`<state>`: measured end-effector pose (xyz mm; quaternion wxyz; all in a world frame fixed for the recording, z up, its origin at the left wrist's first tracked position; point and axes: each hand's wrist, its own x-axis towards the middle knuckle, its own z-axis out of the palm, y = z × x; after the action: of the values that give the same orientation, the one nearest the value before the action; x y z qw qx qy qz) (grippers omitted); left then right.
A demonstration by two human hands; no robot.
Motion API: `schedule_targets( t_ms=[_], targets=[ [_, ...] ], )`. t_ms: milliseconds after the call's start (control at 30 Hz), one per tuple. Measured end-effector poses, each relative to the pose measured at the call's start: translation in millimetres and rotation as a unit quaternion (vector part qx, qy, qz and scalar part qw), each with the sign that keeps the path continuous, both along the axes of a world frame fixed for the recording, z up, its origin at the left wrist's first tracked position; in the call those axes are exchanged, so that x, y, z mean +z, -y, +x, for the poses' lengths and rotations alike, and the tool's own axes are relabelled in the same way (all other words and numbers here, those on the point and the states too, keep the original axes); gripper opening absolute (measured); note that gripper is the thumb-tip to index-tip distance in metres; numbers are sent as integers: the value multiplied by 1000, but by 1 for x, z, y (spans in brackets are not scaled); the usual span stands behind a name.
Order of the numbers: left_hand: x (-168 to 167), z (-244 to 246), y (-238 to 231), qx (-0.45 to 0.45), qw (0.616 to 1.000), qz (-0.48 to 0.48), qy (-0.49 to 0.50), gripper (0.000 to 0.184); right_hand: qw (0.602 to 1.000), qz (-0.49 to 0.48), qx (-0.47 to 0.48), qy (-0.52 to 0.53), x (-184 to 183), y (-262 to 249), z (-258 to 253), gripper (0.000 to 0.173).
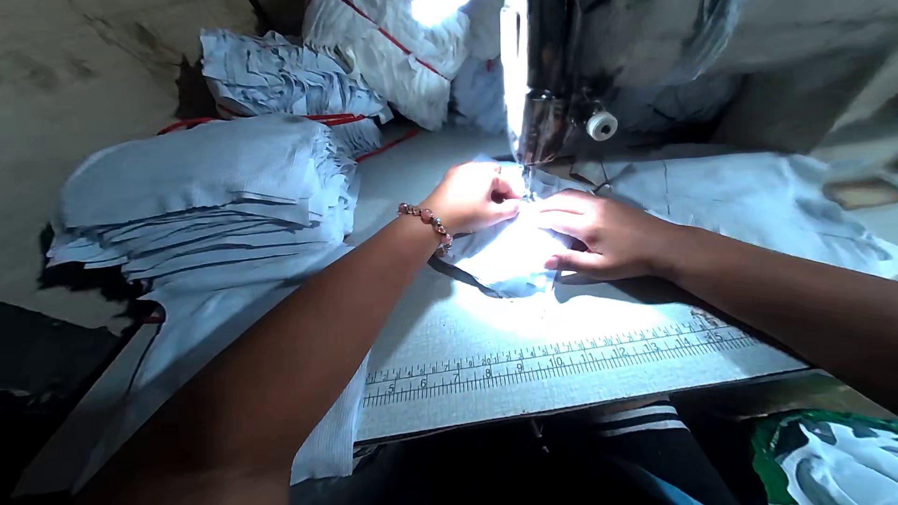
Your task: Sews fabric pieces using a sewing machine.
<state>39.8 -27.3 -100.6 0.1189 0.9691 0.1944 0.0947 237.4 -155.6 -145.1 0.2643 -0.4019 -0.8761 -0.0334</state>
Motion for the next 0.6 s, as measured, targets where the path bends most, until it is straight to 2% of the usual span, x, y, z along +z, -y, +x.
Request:
schedule_targets(
  t_ms=[267, 367, 467, 533, 600],
  targets=[
    [0, 7, 8, 66, 997, 44, -22, 31, 997, -41, -58, 21, -4, -5, 16, 63],
    [-2, 2, 2, 73, 996, 7, 42, 27, 996, -46, -70, 22, -2, -7, 19, 60],
    [-10, -18, -14, -38, 980, -113, 160, 9, 999, -1, -41, 21, -2, -9, 18, 59],
    [-14, -25, -22, -99, 969, -176, 144, 10, 1000, 26, 7, 9, -2, -5, 7, 61],
    [-13, -29, -23, -108, 974, -172, 100, 13, 999, 18, 38, 5, -3, -2, -5, 61]
  ],
)
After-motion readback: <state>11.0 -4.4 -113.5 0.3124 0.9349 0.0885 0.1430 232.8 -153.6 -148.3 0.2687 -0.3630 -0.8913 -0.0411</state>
